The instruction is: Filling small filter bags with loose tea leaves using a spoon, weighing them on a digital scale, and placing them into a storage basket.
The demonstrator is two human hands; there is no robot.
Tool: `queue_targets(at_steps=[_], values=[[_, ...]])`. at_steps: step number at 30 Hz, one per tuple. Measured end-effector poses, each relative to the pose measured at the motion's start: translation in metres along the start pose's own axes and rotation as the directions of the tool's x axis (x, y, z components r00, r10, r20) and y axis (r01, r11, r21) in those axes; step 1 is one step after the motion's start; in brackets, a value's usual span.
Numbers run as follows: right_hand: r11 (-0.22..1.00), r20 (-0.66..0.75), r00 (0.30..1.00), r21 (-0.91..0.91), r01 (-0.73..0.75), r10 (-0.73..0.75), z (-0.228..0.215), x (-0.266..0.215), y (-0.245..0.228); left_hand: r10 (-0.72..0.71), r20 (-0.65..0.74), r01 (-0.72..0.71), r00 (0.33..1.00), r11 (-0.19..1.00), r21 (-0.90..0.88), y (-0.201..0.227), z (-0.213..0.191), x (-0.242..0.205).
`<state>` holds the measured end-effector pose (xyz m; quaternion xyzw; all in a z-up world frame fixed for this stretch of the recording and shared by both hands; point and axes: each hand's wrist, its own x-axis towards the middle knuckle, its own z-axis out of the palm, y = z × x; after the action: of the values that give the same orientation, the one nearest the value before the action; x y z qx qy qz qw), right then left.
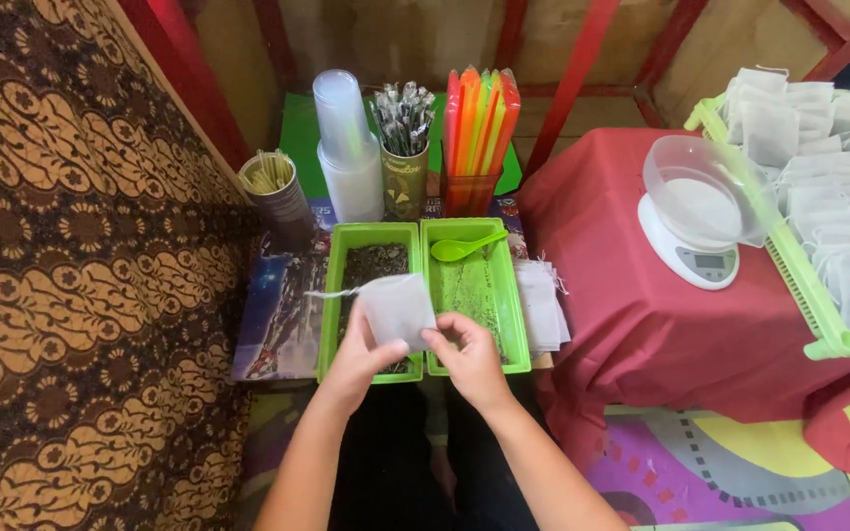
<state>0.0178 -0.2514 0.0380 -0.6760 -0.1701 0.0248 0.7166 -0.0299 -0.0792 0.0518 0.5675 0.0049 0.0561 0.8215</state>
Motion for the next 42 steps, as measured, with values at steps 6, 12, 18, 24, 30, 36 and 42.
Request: queue_targets(at_steps=[6, 12, 18, 24, 30, 36, 42], values=[[1.000, -0.021, 1.000, -0.013, -0.014, 0.014, -0.015, -0.005, 0.008, -0.129, -0.191, 0.150, 0.973, 0.984, 0.099, -0.016, 0.011, -0.006], [0.994, 0.020, 0.994, 0.007, -0.105, 0.105, -0.013, -0.017, -0.009, -0.125, -0.238, 0.136, 0.963, 0.990, 0.028, -0.035, 0.012, -0.011], [0.973, -0.056, 0.978, 0.131, -0.191, 0.199, -0.022, -0.027, 0.008, -0.037, -0.341, 0.062, 0.939, 0.996, 0.060, -0.032, 0.033, -0.018], [0.947, -0.097, 0.960, 0.217, -0.238, 0.264, -0.032, -0.041, -0.019, 0.019, -0.442, 0.018, 0.897, 0.997, 0.080, -0.014, 0.054, -0.029], [0.672, -0.015, 0.821, -0.583, 0.456, -0.571, -0.036, -0.052, -0.076, 0.003, -0.377, -0.081, 0.926, 0.978, -0.190, -0.032, 0.082, -0.064], [0.545, 0.336, 0.785, -0.576, 0.609, -0.521, -0.030, -0.073, -0.085, -0.290, -0.188, 0.173, 0.938, 0.865, -0.470, -0.043, 0.091, -0.056], [0.718, 0.096, 0.897, -0.565, 0.406, -0.432, -0.063, -0.075, -0.078, -0.245, -0.043, 0.180, 0.969, 0.810, -0.558, -0.045, 0.097, -0.055]])
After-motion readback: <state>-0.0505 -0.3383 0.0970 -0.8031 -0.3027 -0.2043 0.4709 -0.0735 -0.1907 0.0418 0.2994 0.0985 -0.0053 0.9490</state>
